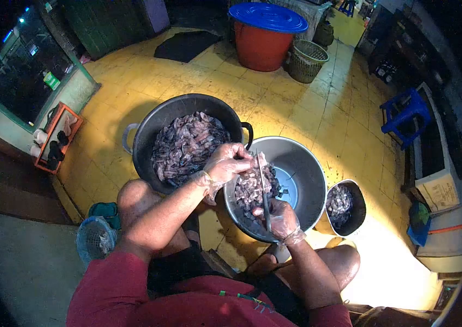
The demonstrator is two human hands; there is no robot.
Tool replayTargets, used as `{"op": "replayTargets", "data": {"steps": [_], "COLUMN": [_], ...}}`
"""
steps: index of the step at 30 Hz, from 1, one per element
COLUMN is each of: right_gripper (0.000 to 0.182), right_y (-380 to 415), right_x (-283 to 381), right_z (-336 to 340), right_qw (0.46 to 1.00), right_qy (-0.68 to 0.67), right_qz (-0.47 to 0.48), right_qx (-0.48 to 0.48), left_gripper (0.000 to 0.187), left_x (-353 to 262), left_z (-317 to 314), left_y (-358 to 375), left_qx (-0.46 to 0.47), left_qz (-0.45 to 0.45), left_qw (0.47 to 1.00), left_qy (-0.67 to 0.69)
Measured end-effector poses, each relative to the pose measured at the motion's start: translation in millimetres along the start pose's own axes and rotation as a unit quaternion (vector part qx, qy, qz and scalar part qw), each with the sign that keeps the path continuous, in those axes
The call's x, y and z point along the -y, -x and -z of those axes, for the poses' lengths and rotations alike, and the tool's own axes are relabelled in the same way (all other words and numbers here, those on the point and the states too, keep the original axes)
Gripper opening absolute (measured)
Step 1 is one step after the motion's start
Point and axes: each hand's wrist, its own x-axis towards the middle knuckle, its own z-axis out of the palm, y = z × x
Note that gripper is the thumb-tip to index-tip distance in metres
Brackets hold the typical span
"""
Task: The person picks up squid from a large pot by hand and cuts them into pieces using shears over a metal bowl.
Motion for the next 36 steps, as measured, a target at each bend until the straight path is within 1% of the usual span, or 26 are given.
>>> {"op": "replayTargets", "data": {"steps": [2, 3, 4, 5, 7, 8, 10, 11, 13, 14, 16, 17, 19, 20, 21, 22, 23, 25, 26, 27, 29, 30, 33, 34, 35, 36], "right_gripper": [0.043, 0.043, 0.044, 0.044, 0.042, 0.042, 0.041, 0.041, 0.044, 0.044, 0.044, 0.044, 0.039, 0.039, 0.039, 0.040, 0.040, 0.032, 0.043, 0.043, 0.062, 0.054, 0.053, 0.069, 0.069, 0.063], "right_y": [3, 5, 6, 6, 5, 6, 9, 9, 5, 4, 3, 0, -2, -3, -3, -4, -3, -3, -8, -7, -3, -1, -5, -7, -6, -4], "right_x": [11, 19, 23, 18, 11, 10, 26, 24, 18, 15, 7, 1, -6, -9, -7, -6, -5, -4, -22, -18, -9, -2, -14, -17, -19, -14], "right_z": [5, 9, 10, 7, 0, 1, 7, 6, 5, 4, 2, 1, 0, 1, 2, 3, 3, 4, 5, 5, 7, 12, 0, -4, -5, -5], "right_qw": [1.000, 0.999, 0.998, 0.998, 0.998, 0.998, 0.996, 0.996, 0.998, 0.998, 0.997, 0.997, 0.995, 0.995, 0.995, 0.995, 0.995, 0.992, 0.995, 0.995, 0.995, 0.996, 0.998, 0.998, 0.998, 0.998], "right_qy": [0.020, 0.019, 0.019, 0.018, -0.060, -0.059, -0.022, -0.021, 0.013, 0.013, -0.052, -0.052, -0.104, -0.103, -0.088, -0.073, -0.073, -0.095, -0.069, -0.069, -0.096, -0.086, -0.054, -0.027, -0.027, -0.046], "right_qz": [-0.002, -0.029, -0.057, -0.057, -0.016, -0.017, -0.081, -0.082, -0.060, -0.059, -0.047, -0.047, 0.001, -0.001, -0.035, -0.068, -0.069, -0.033, -0.015, -0.014, 0.011, -0.029, 0.008, 0.055, 0.055, 0.030], "right_qx": [-0.006, 0.012, 0.030, 0.031, 0.014, 0.015, 0.017, 0.018, -0.027, -0.026, -0.034, -0.034, -0.012, -0.012, -0.011, -0.009, -0.010, -0.071, -0.070, -0.070, -0.041, 0.018, 0.041, 0.015, 0.016, 0.007], "left_gripper": [0.013, 0.013, 0.014, 0.015, 0.015, 0.013, 0.012, 0.012, 0.011, 0.011, 0.011, 0.012, 0.012, 0.013, 0.014, 0.015, 0.015, 0.014, 0.014, 0.015, 0.018, 0.011, 0.010, 0.010, 0.010, 0.011], "left_x": [1, -1, -2, -3, 4, 8, 10, 11, 0, -2, -4, -5, -2, 0, 2, 4, 6, 6, 6, 5, 3, -6, 2, 4, 6, 7], "left_z": [3, 4, 5, 5, 6, 7, 8, 9, 7, 6, 5, 4, 3, 3, 4, 4, 3, 2, 2, 2, 1, -2, 0, 0, 0, 0], "left_y": [-1, -1, -1, -1, -2, -1, -4, -6, -3, -3, -2, -1, -1, 0, 0, 0, -1, -3, -3, -3, -2, -1, -1, 0, 0, 1], "left_qx": [0.000, 0.000, 0.020, 0.039, 0.095, 0.092, 0.075, 0.058, 0.058, 0.054, 0.050, 0.064, 0.078, 0.104, 0.129, 0.126, 0.126, 0.073, 0.073, 0.049, 0.000, -0.007, 0.004, 0.004, 0.024, 0.044], "left_qz": [-0.017, -0.017, -0.006, 0.005, -0.081, -0.055, -0.045, -0.036, -0.016, -0.005, 0.007, -0.009, -0.024, -0.027, -0.030, -0.067, -0.067, -0.041, -0.041, -0.030, -0.007, 0.001, -0.007, -0.007, 0.004, 0.015], "left_qw": [1.000, 1.000, 0.999, 0.998, 0.981, 0.985, 0.990, 0.994, 0.996, 0.997, 0.998, 0.997, 0.994, 0.985, 0.973, 0.969, 0.969, 0.985, 0.985, 0.994, 0.999, 1.000, 0.999, 0.999, 1.000, 0.999], "left_qy": [-0.020, -0.020, -0.039, -0.058, -0.150, -0.136, -0.111, -0.086, -0.069, -0.048, -0.026, -0.052, -0.077, -0.133, -0.189, -0.202, -0.202, -0.148, -0.148, -0.088, 0.032, 0.002, 0.037, 0.038, 0.018, -0.002]}}
